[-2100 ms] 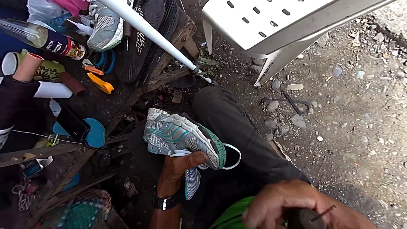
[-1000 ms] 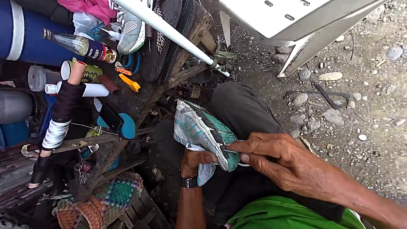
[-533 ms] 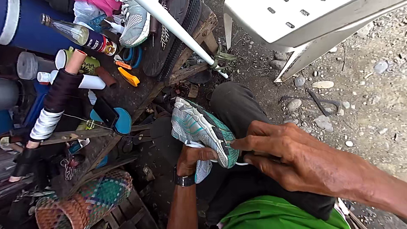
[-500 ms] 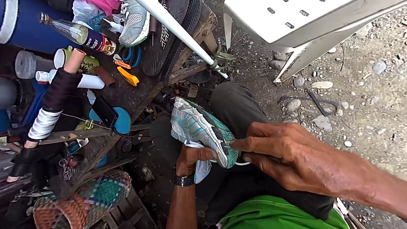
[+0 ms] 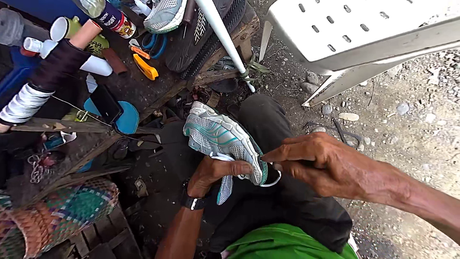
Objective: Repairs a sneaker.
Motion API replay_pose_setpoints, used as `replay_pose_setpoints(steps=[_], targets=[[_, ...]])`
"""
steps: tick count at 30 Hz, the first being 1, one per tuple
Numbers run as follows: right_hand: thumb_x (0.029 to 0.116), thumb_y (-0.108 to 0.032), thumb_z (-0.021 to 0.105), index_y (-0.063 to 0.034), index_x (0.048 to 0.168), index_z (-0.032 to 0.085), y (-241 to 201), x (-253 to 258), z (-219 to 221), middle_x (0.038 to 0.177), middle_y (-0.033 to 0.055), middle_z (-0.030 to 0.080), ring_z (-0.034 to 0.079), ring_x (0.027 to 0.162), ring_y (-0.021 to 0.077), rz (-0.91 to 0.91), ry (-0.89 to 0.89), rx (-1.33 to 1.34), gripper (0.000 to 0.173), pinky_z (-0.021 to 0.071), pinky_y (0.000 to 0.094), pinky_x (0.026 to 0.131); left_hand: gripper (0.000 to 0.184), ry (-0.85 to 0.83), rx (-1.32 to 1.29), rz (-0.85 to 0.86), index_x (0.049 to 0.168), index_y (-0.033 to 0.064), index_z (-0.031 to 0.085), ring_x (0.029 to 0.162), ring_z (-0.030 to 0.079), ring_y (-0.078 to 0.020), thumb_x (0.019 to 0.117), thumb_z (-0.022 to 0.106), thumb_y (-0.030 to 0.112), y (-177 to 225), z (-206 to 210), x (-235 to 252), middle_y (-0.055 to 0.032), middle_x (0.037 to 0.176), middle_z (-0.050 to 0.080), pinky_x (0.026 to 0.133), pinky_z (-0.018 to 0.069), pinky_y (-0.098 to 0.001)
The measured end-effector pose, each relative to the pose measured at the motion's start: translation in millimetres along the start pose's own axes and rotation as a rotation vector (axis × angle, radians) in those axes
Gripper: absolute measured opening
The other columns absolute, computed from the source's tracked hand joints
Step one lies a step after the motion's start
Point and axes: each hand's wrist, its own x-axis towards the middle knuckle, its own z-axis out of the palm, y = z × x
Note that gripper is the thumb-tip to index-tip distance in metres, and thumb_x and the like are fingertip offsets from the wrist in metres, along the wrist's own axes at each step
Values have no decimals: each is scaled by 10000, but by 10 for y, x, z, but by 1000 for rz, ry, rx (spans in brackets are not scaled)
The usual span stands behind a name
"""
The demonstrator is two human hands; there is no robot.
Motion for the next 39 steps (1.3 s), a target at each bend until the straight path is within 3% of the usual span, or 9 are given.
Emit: replay_pose_setpoints(steps=[5, 17, 22, 24, 29, 34, 36, 39], targets=[[1033, -254, 525, -182, 1162, 772, -26, 76, -78, 948, -66, 739, 618, 742, -21, 65, -52, 37, 288, 515, 210, 654, 406, 49, 34, -28, 1112, 154, 738, 1010, 713, -55, 741, 858, 44, 20, 36, 18, 44, 1063, 767, 948, 583, -271], [1021, -222, 573, -131, 1091, 781, -30, 198, -138, 848, -80, 709, 558, 655, -61, 116, -94, 137, 237, 459, 142, 572, 381, 61, 3, -4, 1094, 116, 732, 990, 722, -79, 748, 840, -3, -5, 65, 75, 16, 1042, 768, 945, 589, -288], [1044, -304, 506, -212, 1158, 760, -72, 124, -195, 868, -51, 709, 606, 676, 52, 67, -74, -190, 293, 499, 300, 593, 394, 30, 11, 5, 1137, 123, 716, 1024, 710, -74, 773, 840, 36, 8, 73, 85, 29, 1081, 760, 967, 577, -280], [1047, -311, 488, -219, 1154, 751, -119, 141, -215, 846, -43, 691, 607, 670, 75, 57, -80, -275, 299, 489, 318, 575, 390, 51, -5, -6, 1135, 113, 714, 1019, 712, -80, 772, 843, 51, 13, 83, 79, 18, 1071, 760, 963, 577, -284], [1035, -296, 499, -197, 1091, 753, -190, 226, -238, 805, -39, 687, 606, 641, 89, 29, -107, -340, 278, 479, 329, 551, 379, 103, -35, -22, 1110, 117, 726, 997, 720, -83, 759, 850, 48, 24, 120, 79, 13, 1050, 766, 947, 585, -284], [976, -269, 569, -179, 986, 751, -250, 299, -192, 736, 9, 678, 660, 622, 194, 31, -121, -370, 203, 507, 446, 493, 333, 161, -33, -67, 1056, 102, 748, 939, 733, -88, 744, 860, 72, 25, 181, 49, 0, 989, 775, 902, 599, -289], [1010, -235, 568, -114, 1008, 758, -326, 380, -257, 798, 106, 712, 698, 714, 318, 114, -199, -336, 225, 520, 565, 577, 258, 183, -10, -95, 1001, 106, 756, 902, 734, -71, 765, 820, 22, 75, 213, 89, 21, 946, 779, 887, 599, -292], [1021, -237, 551, -80, 1013, 753, -391, 451, -282, 836, 169, 723, 709, 792, 395, 186, -242, -380, 256, 519, 641, 656, 183, 190, 46, -106, 986, 110, 748, 918, 724, -45, 822, 798, 45, 95, 214, 127, 56, 944, 772, 914, 588, -287]])
